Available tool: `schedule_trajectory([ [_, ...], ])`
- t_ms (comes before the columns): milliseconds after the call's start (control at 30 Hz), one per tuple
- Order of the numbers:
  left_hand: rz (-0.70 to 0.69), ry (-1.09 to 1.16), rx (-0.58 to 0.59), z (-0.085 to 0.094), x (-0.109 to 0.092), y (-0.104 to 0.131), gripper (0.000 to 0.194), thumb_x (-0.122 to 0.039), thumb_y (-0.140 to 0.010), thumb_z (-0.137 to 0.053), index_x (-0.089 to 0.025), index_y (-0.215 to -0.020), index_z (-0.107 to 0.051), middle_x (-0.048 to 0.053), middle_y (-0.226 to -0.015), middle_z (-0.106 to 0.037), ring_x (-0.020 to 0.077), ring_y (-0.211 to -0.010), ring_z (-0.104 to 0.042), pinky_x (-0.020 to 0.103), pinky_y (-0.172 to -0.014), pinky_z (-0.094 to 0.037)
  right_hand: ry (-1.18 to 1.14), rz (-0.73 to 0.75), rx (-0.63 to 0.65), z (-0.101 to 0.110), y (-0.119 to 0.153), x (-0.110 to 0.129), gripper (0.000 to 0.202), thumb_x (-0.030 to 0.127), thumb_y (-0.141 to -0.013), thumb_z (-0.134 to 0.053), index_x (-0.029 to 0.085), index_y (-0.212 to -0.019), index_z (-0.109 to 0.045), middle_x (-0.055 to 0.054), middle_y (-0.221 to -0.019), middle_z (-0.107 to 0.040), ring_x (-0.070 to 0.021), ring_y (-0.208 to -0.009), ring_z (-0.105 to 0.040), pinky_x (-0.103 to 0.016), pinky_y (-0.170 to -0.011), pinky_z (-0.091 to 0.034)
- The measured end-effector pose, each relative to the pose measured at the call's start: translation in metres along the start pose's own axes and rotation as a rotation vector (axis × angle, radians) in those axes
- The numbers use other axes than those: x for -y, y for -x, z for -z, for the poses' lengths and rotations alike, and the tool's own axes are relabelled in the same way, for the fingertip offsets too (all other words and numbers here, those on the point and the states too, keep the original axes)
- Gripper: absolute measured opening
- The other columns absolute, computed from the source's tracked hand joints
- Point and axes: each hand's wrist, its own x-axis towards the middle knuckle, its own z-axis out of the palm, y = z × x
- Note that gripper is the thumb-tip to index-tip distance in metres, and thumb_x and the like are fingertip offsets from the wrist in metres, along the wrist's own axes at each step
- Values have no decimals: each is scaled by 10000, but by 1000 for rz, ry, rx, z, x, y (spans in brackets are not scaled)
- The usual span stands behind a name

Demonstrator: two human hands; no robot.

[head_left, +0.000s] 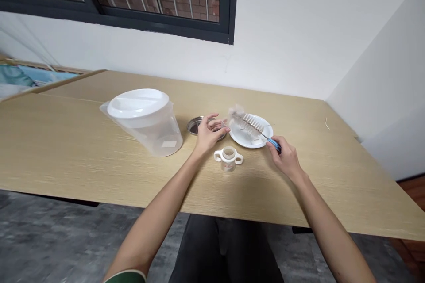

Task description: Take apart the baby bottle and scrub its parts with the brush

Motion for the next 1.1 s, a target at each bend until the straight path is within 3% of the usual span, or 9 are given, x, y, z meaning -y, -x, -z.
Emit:
schedule_trajectory([
  [167,30,52,32,-6,-3,4,774,-253,-538,-950,-199,-1175,-514,84,-1007,-756,223,-945,-743,444,-974,-558,21,12,45,-2,1,-1,227,397,-1014,-512,207,-1072,-622,-53,-891,-737,-165,-703,-666,-273,-642,-471],
  [333,41,43,21,-6,-5,4,802,-233,-514,-958,-202,-1173,-502,81,-1011,-758,240,-1016,-737,452,-1006,-545,60,-38,102,2,0,-6,253,417,-1013,-499,204,-1081,-616,-46,-879,-724,-165,-692,-646,-277,-635,-446],
  [600,51,10,-14,-8,-7,5,802,-244,-493,-966,-200,-1151,-510,84,-1015,-751,248,-1017,-733,452,-989,-555,69,-183,-41,12,-3,-6,294,486,-985,-529,209,-1050,-602,-33,-855,-690,-152,-627,-576,-284,-615,-431],
  [900,58,-2,-24,-9,-4,5,820,-251,-482,-968,-192,-1157,-507,90,-1026,-753,239,-995,-736,452,-993,-551,-44,-88,152,4,-4,5,297,393,-1057,-375,203,-1115,-596,-65,-909,-709,-180,-758,-647,-297,-698,-469],
  [1100,76,4,-19,-8,-6,6,844,-250,-485,-970,-192,-1181,-495,90,-1010,-753,250,-1001,-741,456,-985,-556,-12,-118,141,7,-5,-2,293,394,-1055,-382,205,-1105,-600,-75,-940,-711,-195,-813,-659,-310,-733,-475],
])
